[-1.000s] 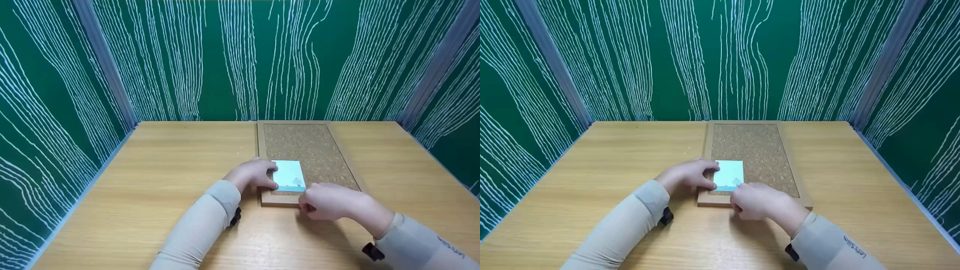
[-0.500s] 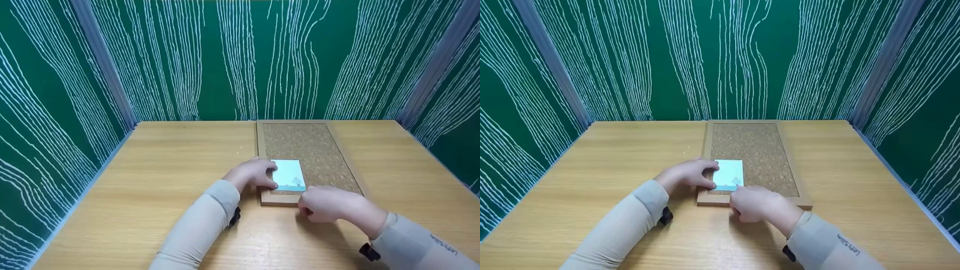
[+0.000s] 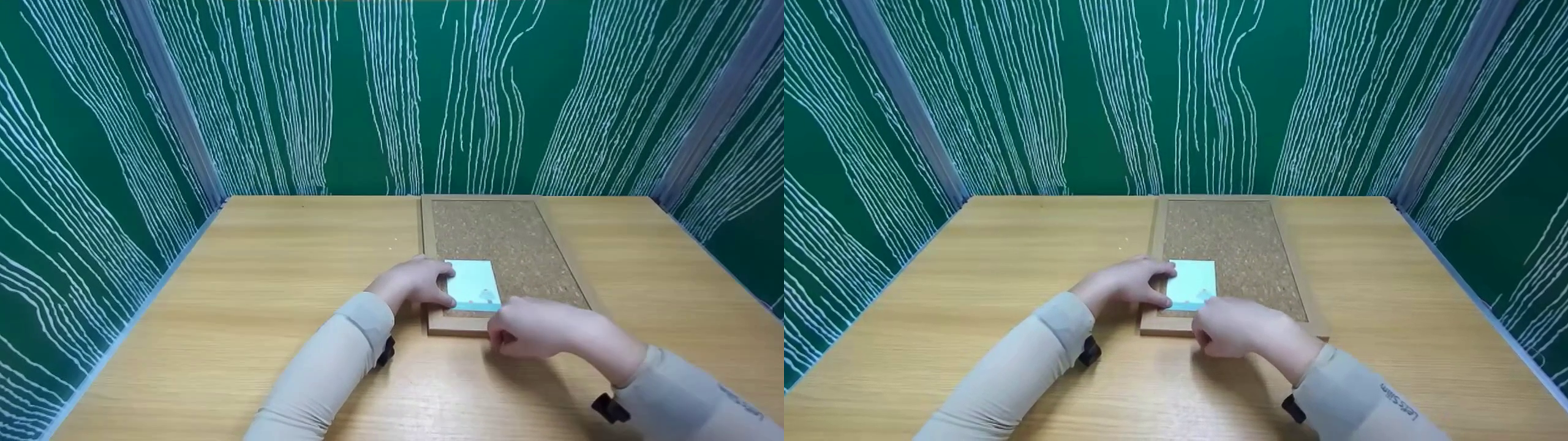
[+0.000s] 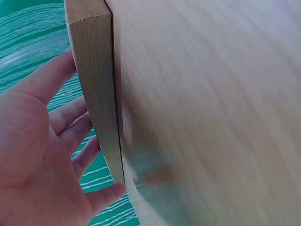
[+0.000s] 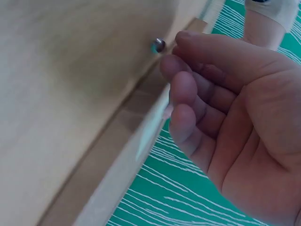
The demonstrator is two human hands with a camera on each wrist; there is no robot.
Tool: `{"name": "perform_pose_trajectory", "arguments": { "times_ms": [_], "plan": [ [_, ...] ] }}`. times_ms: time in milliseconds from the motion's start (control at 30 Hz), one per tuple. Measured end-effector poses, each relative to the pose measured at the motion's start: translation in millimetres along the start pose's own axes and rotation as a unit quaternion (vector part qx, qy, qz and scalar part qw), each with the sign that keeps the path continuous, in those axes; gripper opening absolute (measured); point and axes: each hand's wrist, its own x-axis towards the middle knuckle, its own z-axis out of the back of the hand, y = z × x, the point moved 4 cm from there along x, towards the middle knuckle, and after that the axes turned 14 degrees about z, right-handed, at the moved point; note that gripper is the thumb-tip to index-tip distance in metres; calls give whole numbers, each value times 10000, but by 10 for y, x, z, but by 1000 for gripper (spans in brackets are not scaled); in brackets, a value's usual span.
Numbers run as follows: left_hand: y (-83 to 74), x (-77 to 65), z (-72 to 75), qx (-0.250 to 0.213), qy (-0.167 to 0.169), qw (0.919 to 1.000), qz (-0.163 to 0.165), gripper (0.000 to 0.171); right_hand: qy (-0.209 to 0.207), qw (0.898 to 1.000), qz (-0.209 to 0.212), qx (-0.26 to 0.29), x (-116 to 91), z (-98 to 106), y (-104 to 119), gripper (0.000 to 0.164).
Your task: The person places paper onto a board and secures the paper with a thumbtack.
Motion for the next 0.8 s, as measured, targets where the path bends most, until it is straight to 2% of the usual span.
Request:
{"name": "perform_pose_trajectory", "arguments": {
  "times_ms": [200, 400, 567, 800],
  "plan": [
    [-9, 7, 1, 121, -17, 9999, -69, 64, -556, 9974, 446, -134, -79, 201, 53, 14],
    [6, 21, -6, 35, -10, 10000, -29, 65, -1061, 9887, 653, -829, -158, 348, 64, 16],
    [17, 16, -7, 7, -1, 10000, 28, 65, -1279, 9805, 711, -1312, -198, 376, 71, 12],
    [17, 7, -8, -27, 9, 10000, 79, 65, -1330, 9783, 625, -1460, -225, 316, 10, 18]
  ]
}}
